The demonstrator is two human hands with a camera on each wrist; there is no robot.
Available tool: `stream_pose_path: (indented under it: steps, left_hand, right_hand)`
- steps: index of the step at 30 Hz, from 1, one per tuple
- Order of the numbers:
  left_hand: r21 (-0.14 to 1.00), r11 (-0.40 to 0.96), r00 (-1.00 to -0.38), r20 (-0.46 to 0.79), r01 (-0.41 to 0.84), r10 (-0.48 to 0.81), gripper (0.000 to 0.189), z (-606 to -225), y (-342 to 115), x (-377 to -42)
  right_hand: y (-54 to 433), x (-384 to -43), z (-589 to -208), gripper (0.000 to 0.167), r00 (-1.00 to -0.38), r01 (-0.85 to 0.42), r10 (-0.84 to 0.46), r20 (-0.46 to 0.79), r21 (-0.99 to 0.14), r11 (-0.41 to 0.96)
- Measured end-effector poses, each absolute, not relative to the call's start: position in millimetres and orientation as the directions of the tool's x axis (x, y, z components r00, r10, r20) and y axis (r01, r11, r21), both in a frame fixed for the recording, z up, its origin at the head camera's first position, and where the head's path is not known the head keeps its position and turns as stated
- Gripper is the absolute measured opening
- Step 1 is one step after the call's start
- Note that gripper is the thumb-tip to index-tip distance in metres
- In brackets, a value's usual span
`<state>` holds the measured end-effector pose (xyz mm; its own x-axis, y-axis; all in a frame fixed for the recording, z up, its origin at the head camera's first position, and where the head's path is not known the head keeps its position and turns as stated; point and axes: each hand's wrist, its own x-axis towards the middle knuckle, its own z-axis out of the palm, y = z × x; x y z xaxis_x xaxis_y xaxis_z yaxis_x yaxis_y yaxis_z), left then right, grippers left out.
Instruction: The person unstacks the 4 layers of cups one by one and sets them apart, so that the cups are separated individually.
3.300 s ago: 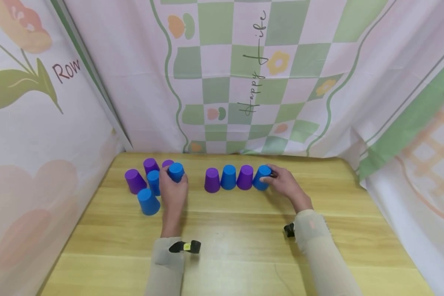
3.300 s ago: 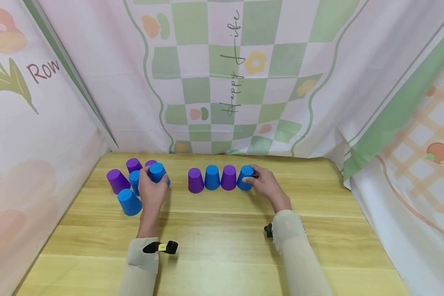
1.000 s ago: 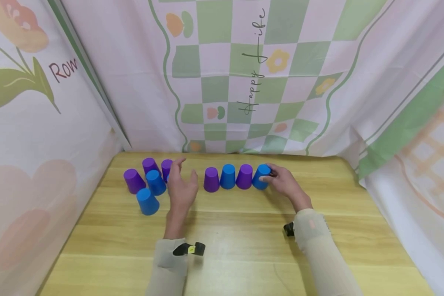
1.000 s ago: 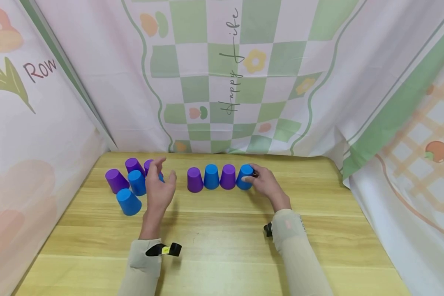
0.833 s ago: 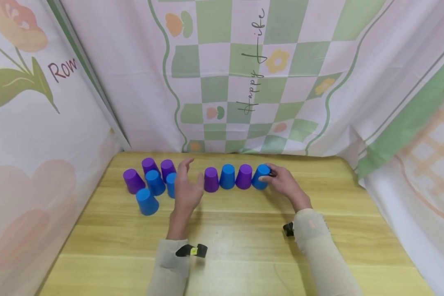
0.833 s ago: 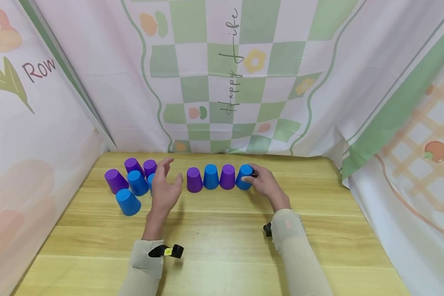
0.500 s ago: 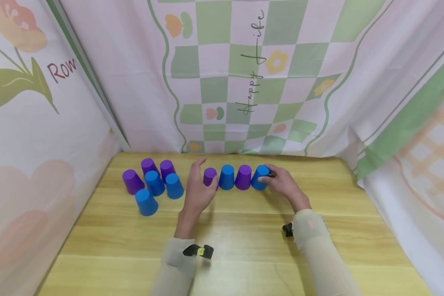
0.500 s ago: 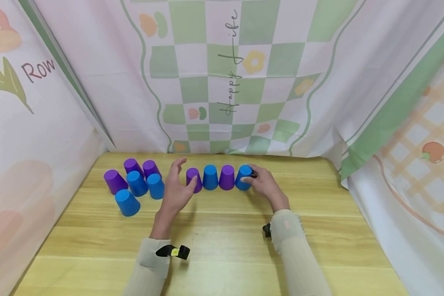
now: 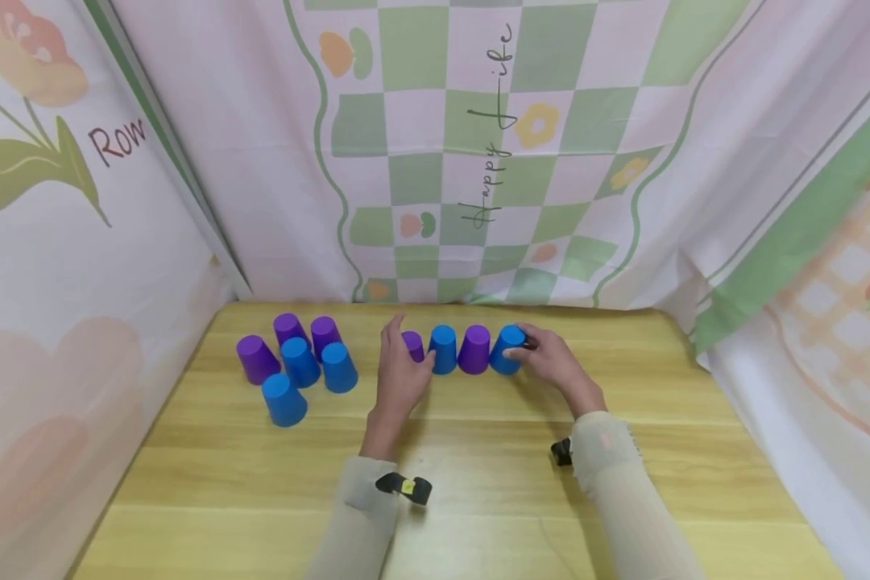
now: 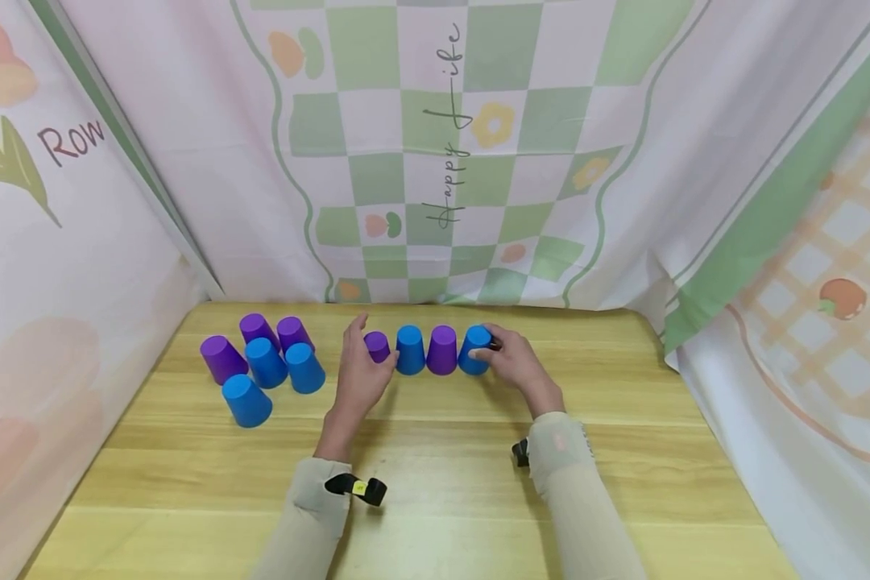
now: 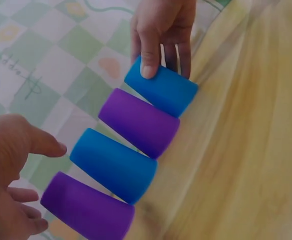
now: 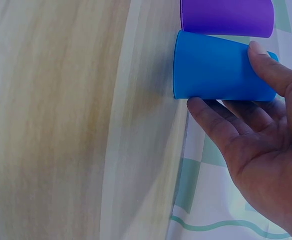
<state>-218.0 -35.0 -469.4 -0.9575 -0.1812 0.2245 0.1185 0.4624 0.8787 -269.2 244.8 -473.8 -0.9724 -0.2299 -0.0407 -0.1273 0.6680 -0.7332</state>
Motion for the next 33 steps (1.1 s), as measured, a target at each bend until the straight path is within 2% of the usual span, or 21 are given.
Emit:
stream_pose_path:
  steps: [7,22,33]
  left_hand:
    - [0.887,0.455,-0.960,0.188,0.074,-0.209,0.075,-478.0,-36.4,-217.7]
    - [0.885,0.458,-0.961,0.191,0.081,-0.199,0.063,-492.3,-40.1,-223.3]
    - [0.889,0.454,-0.965,0.166,0.057,-0.204,0.063,-497.5,-40.7,-226.9]
  right_hand:
    - [246.4,-270.0,-474.4,0.065,-0.974,-0.127,-0.223,-0.038,-0.724,0.678]
    - [244.2,-269.6,-474.6,0.065,-0.974,-0.120,-0.220,-0.042,-0.734,0.668]
    - [243.3,-270.0,-474.5,0.065,-0.975,-0.116,-0.218,-0.046,-0.730,0.673]
